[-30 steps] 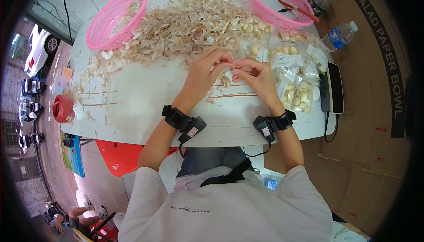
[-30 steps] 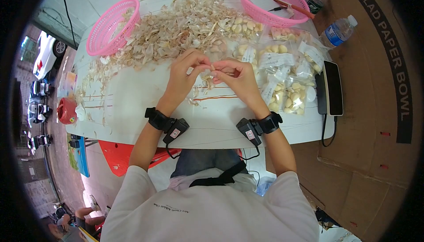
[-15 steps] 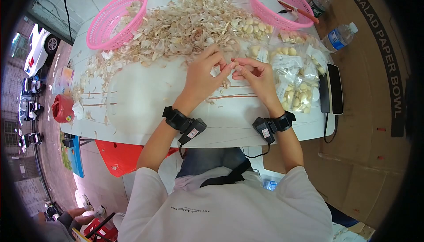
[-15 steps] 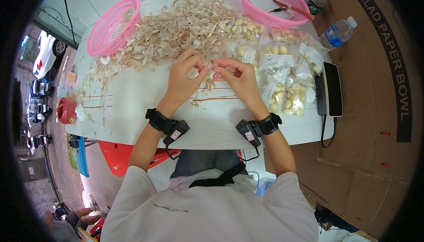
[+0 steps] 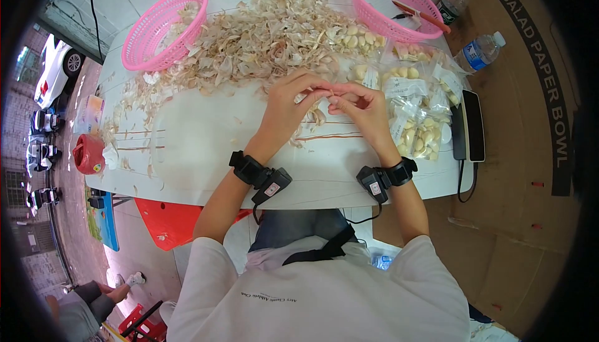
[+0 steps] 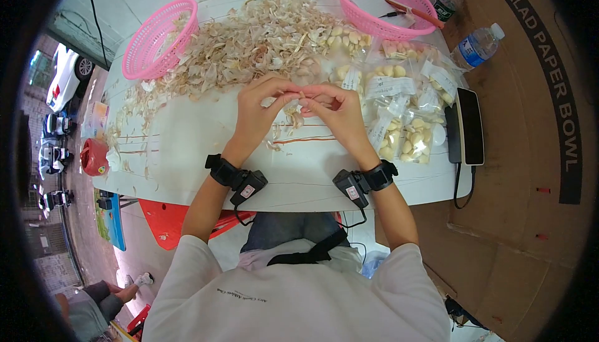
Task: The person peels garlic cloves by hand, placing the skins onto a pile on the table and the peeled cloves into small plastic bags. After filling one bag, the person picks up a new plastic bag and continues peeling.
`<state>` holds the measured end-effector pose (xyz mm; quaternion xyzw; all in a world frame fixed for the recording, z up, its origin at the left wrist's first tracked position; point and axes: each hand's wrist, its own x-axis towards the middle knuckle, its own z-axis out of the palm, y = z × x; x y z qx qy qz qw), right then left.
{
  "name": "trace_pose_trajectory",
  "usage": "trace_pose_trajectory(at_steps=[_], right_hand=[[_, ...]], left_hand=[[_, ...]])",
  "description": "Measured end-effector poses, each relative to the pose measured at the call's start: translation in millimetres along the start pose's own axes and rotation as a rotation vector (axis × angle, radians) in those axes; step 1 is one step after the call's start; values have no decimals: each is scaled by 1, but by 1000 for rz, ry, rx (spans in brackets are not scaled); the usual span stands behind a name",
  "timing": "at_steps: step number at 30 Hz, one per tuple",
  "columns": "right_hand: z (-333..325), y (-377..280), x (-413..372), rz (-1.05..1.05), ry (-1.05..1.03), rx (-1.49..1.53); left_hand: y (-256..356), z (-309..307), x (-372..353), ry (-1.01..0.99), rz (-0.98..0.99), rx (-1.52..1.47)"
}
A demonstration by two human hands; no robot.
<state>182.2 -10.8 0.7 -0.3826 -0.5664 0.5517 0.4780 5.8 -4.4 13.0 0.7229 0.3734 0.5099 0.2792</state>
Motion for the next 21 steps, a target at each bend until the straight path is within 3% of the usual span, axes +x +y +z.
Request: trace_pose_trajectory(at_steps=[10,15,21], right_hand=[[1,-1,-1,-28,-10,-34],[0,5,0,-18,-17,-24],[1,2,0,23,-9,-25]], left_hand=[[0,-2,0,-23,-46,-43],[-6,-3,0,-127,-10,49],[0,1,-3,-59,-108,-90]])
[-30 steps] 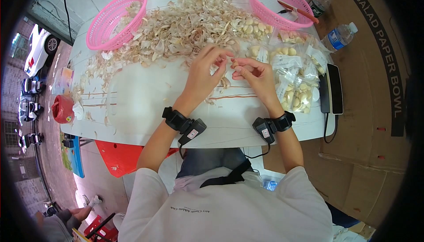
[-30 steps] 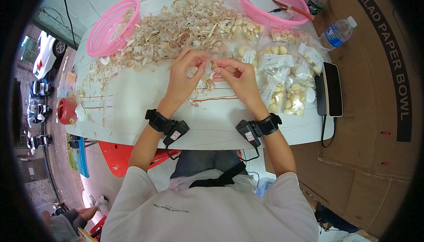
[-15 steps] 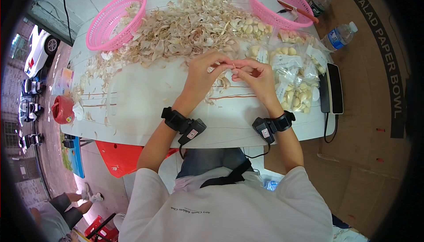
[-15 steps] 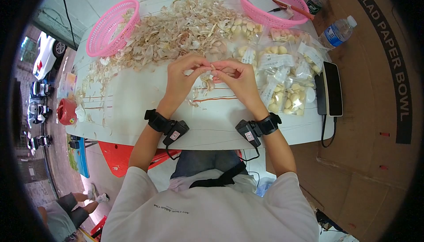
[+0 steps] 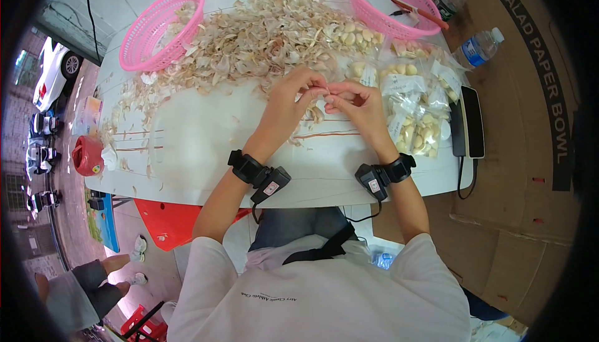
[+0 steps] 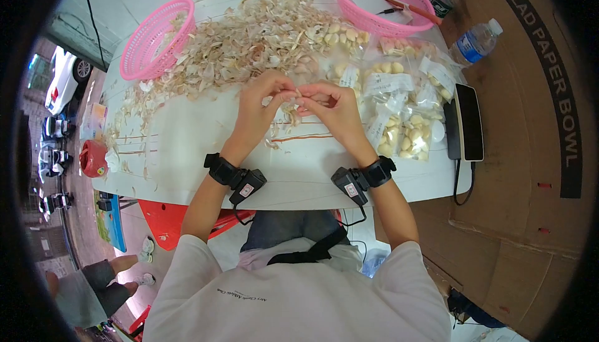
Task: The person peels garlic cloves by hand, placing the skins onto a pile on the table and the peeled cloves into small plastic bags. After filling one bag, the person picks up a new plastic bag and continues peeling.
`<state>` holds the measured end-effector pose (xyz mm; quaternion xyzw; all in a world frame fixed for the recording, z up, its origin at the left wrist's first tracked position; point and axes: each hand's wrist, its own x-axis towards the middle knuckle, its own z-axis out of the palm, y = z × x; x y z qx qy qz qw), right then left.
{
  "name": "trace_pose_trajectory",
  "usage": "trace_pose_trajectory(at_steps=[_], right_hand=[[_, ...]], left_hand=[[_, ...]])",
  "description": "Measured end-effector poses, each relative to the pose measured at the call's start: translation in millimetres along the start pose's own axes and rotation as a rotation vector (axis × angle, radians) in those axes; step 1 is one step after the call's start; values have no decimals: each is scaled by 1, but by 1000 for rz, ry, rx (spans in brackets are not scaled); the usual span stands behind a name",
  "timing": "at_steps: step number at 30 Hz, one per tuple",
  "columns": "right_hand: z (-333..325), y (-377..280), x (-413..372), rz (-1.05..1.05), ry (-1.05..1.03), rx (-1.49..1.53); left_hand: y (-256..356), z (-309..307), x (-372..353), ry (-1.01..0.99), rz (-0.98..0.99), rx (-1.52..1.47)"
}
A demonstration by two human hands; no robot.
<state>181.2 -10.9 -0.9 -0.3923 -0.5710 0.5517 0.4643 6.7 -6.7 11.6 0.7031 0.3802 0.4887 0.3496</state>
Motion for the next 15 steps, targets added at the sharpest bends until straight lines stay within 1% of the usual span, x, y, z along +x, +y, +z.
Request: trace_pose_trajectory(at_steps=[10,12,15], right_hand=[[0,0,0,-24,-12,54],[0,1,0,-18,-15,48],[0,1,0,-20,-17,41]], left_hand=[[1,0,1,7,26,51],[0,2,0,44,-6,-31],[-4,1,0,38,4,-23]])
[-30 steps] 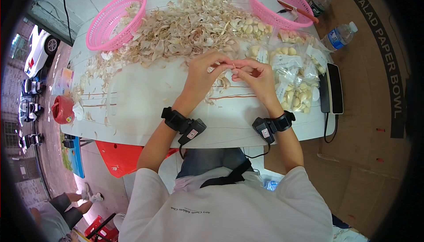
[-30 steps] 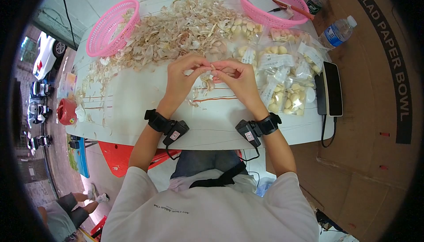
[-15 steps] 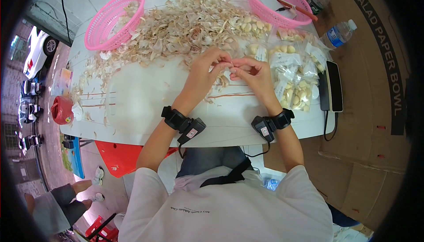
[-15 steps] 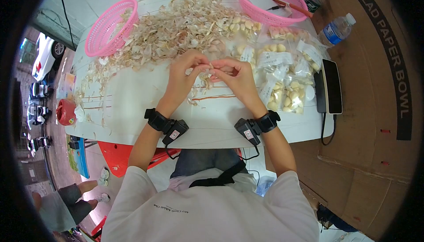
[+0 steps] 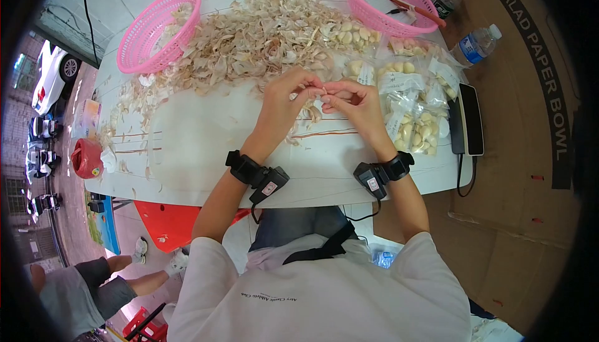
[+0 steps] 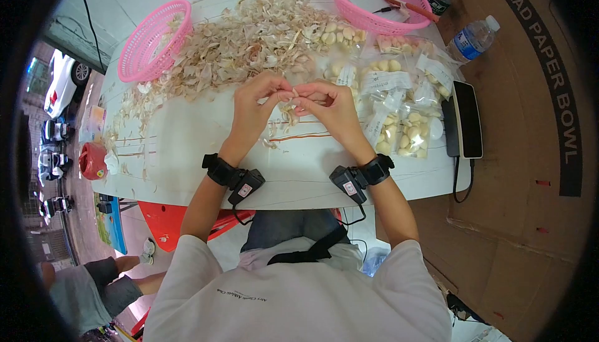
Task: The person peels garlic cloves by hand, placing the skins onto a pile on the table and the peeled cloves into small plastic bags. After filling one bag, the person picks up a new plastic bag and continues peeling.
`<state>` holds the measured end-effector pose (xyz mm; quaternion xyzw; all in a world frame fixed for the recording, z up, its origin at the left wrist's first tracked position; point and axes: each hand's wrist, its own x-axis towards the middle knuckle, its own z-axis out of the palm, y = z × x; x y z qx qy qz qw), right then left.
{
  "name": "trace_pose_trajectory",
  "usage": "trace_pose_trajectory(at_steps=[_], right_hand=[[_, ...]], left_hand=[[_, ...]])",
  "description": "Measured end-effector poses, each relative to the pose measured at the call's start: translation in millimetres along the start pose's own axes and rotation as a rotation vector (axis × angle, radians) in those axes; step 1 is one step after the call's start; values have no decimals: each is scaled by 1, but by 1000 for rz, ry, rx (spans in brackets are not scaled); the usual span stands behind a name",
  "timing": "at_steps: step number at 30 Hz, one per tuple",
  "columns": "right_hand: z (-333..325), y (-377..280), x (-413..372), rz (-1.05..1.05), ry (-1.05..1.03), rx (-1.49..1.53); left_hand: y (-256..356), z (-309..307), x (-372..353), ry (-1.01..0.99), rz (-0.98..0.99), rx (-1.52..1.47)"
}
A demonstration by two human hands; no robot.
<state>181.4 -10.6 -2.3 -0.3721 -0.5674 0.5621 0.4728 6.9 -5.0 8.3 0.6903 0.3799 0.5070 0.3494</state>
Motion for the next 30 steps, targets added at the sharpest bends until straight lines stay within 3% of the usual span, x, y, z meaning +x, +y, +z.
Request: trace_pose_trajectory(at_steps=[30], right_hand=[[0,2,-1,3,-19,3]], left_hand=[[0,-3,2,-88,64,72]])
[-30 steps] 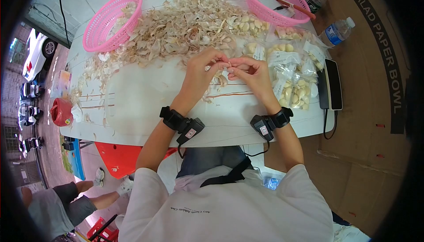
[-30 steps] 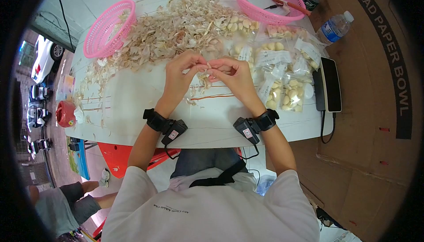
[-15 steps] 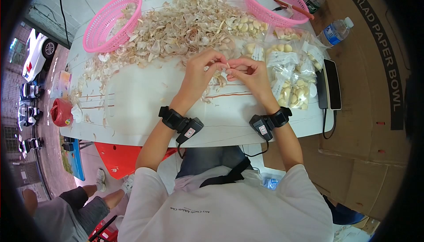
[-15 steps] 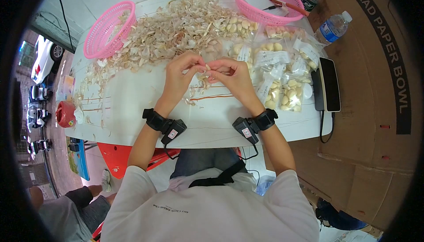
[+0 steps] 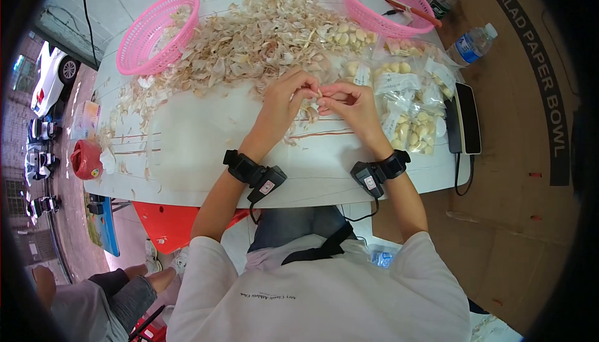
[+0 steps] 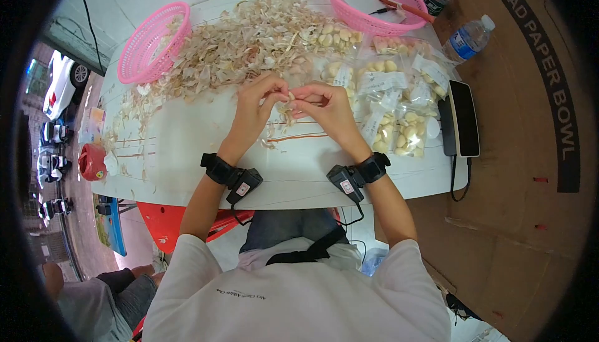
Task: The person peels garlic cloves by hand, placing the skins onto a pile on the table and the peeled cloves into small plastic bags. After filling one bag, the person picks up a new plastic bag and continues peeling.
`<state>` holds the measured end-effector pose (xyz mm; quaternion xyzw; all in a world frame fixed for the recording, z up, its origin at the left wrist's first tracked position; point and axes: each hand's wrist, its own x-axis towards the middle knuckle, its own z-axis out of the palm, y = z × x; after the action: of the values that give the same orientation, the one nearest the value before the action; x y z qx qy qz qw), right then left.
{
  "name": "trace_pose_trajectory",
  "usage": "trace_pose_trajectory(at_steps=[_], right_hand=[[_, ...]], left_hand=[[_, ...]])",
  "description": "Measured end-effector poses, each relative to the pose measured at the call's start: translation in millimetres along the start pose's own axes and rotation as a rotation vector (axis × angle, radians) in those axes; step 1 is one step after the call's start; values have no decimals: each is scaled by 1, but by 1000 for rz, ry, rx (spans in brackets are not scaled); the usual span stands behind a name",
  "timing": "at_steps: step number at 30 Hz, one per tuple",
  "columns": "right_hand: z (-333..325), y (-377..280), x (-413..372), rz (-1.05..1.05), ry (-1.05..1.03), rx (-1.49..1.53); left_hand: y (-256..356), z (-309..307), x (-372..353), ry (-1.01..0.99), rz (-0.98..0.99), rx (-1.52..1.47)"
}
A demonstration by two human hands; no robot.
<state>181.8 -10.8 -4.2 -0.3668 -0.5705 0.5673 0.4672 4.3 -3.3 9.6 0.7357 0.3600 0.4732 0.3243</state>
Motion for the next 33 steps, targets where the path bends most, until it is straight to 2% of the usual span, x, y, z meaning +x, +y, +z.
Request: trace_pose_trajectory(at_steps=[4,6,10,33], right_hand=[[-1,0,1,9,-4,27],[-1,-1,1,12,-10,32],[-2,0,1,15,-6,51],[-3,2,2,27,-21,34]], left_hand=[[-2,2,0,9,10,1],[-1,3,-1,61,-36,-95],[-1,3,-1,59,-74,-103],[-1,-2,1,-72,25,27]])
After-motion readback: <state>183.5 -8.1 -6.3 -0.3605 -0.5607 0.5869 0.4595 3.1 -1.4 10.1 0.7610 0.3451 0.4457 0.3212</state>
